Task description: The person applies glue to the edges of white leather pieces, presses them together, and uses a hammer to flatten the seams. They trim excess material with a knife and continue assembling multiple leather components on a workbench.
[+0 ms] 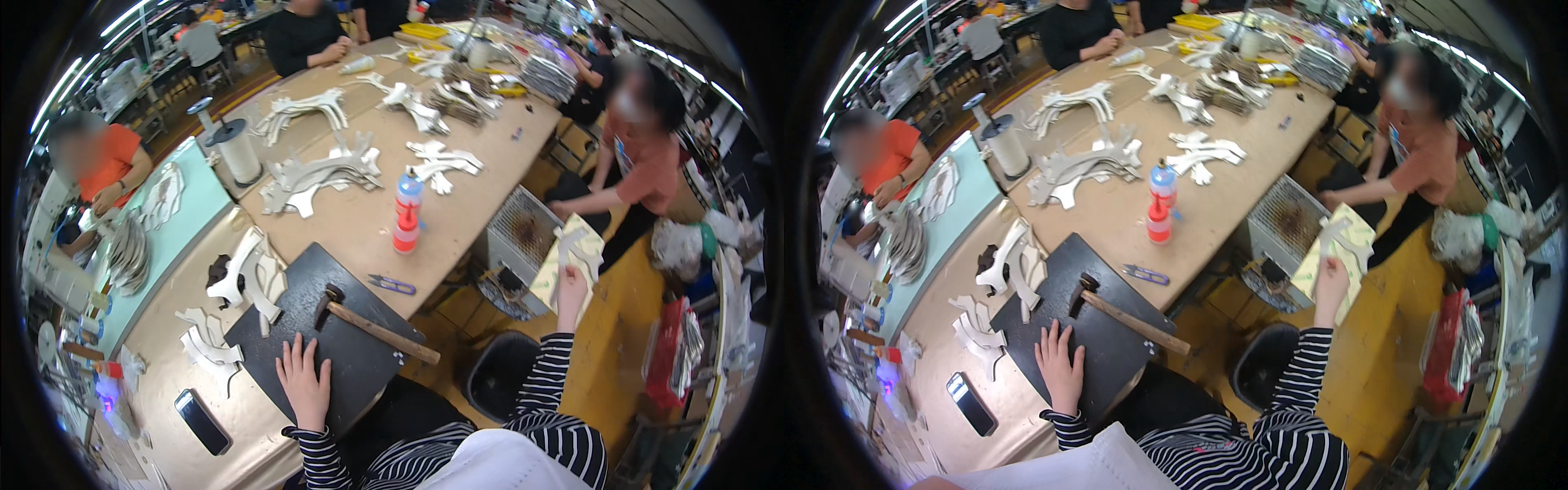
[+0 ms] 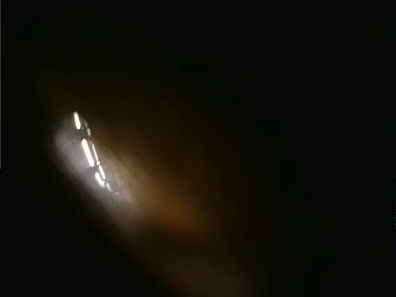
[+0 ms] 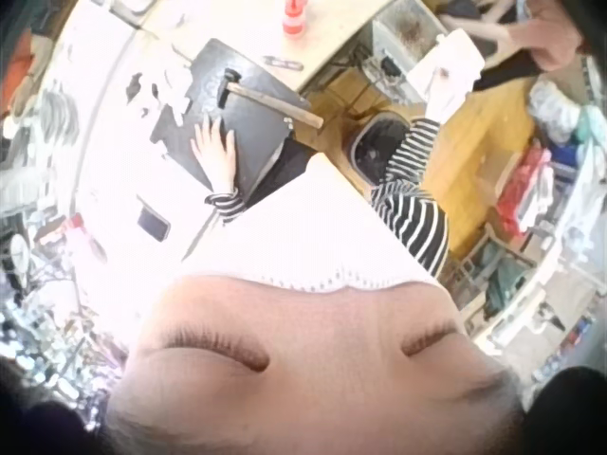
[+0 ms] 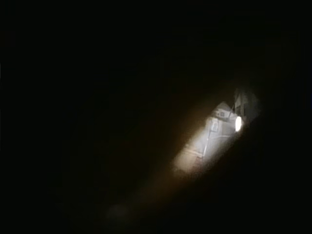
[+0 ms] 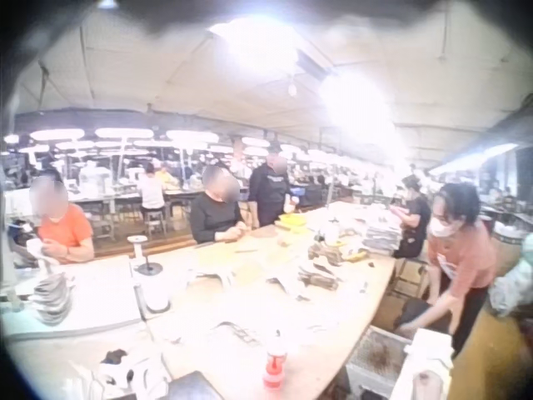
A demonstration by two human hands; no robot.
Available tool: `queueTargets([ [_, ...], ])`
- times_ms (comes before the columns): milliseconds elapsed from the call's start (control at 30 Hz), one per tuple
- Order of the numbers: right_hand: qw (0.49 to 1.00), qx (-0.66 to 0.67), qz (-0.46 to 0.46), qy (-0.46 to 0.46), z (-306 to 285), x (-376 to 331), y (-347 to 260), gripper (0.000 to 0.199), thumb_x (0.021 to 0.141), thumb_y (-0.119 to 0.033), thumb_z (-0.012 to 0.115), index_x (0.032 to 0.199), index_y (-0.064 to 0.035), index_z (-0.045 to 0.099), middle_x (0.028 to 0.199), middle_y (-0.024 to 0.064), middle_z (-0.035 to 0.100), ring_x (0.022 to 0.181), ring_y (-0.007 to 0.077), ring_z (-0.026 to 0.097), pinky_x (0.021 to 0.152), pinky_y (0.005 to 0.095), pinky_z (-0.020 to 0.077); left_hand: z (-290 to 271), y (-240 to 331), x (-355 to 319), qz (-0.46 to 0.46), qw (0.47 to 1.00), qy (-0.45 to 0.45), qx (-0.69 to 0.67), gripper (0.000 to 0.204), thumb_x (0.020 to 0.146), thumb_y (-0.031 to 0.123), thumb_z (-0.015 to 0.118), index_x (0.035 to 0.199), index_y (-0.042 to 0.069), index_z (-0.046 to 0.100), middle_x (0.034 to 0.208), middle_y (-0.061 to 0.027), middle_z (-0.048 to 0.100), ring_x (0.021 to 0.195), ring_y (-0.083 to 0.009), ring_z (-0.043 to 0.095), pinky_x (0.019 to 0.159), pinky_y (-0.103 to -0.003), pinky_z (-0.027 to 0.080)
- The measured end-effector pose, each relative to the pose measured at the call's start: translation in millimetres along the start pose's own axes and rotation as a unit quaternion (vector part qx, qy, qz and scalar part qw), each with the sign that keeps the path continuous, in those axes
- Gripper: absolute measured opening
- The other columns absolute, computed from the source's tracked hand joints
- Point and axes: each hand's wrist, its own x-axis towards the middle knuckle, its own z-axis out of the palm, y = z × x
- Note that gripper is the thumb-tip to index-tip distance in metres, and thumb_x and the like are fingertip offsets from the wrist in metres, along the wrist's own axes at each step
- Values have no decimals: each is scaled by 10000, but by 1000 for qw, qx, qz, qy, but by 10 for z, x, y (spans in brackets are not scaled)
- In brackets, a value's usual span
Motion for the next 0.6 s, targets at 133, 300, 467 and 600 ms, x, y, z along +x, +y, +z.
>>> queueTargets([
  [133,951,297,17,-88,-246,-252,-708,185,944,-109,656,1068,28,663,898,32,694,811,117,630,755,263,501,-41,54,32,-5,1000,-14,11,424,952,222,601,1353,92,554,1526,-121,432,1449,-342,329,1194,-505,217],
  [300,833,447,24,-324,-289,-944,-1636,147,912,-39,684,1049,11,678,929,14,705,839,80,641,787,252,516,-224,532,-11,-50,913,33,-402,412,999,199,548,1353,-12,548,1482,-176,487,1392,-299,436,1162,-412,308],
  [467,786,345,-159,-487,-33,-1650,-2244,156,840,-39,735,981,22,704,906,87,729,774,146,679,722,270,534,-283,1268,-44,-67,678,-83,-727,419,1063,222,483,1349,-78,545,1373,-172,586,1263,-221,550,1096,-353,395],
  [600,771,337,-177,-511,53,-1827,-2287,167,833,-82,736,973,2,704,896,127,708,771,227,688,707,301,538,-227,1472,-9,-129,649,12,-749,277,1046,150,523,1193,-65,617,1157,-156,692,1034,-175,646,965,-317,478],
])
